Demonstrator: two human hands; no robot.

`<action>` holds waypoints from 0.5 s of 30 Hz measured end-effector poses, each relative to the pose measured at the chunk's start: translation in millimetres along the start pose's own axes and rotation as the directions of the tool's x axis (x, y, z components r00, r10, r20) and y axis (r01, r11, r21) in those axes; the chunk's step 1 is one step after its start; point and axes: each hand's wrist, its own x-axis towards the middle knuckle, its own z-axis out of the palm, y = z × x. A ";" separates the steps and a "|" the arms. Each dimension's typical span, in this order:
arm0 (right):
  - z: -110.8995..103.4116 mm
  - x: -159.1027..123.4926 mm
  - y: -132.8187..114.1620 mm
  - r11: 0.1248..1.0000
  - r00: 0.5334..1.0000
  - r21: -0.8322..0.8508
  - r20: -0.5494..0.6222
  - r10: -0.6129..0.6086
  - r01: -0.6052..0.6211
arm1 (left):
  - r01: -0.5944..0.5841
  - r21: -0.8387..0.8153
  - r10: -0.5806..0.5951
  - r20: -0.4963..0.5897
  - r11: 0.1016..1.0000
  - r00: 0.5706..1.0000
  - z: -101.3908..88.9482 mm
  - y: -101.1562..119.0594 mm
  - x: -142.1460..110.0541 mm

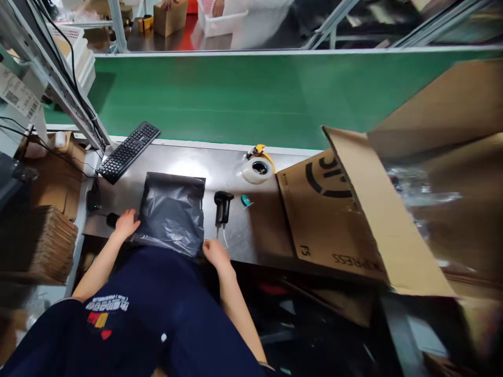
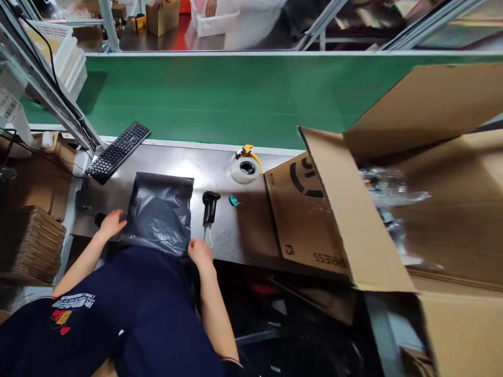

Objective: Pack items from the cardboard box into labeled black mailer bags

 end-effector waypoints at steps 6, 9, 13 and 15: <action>7.4 65.9 -75.1 0.955 0.942 0.010 -0.172 -0.289 0.295 | -0.520 0.276 0.517 0.090 0.808 0.851 41.3 88.4 73.2; 24.7 76.3 -102.3 0.902 0.900 0.110 -0.186 -0.395 0.418 | -0.585 0.355 0.530 0.246 0.729 0.811 89.1 114.0 99.5; 43.5 52.7 -87.6 0.868 0.871 0.183 -0.278 -0.405 0.462 | -0.598 0.404 0.565 0.213 0.692 0.797 113.2 129.7 151.7; 49.2 36.2 -68.1 0.872 0.875 0.184 -0.279 -0.395 0.453 | -0.577 0.425 0.579 0.141 0.698 0.803 101.7 145.5 183.7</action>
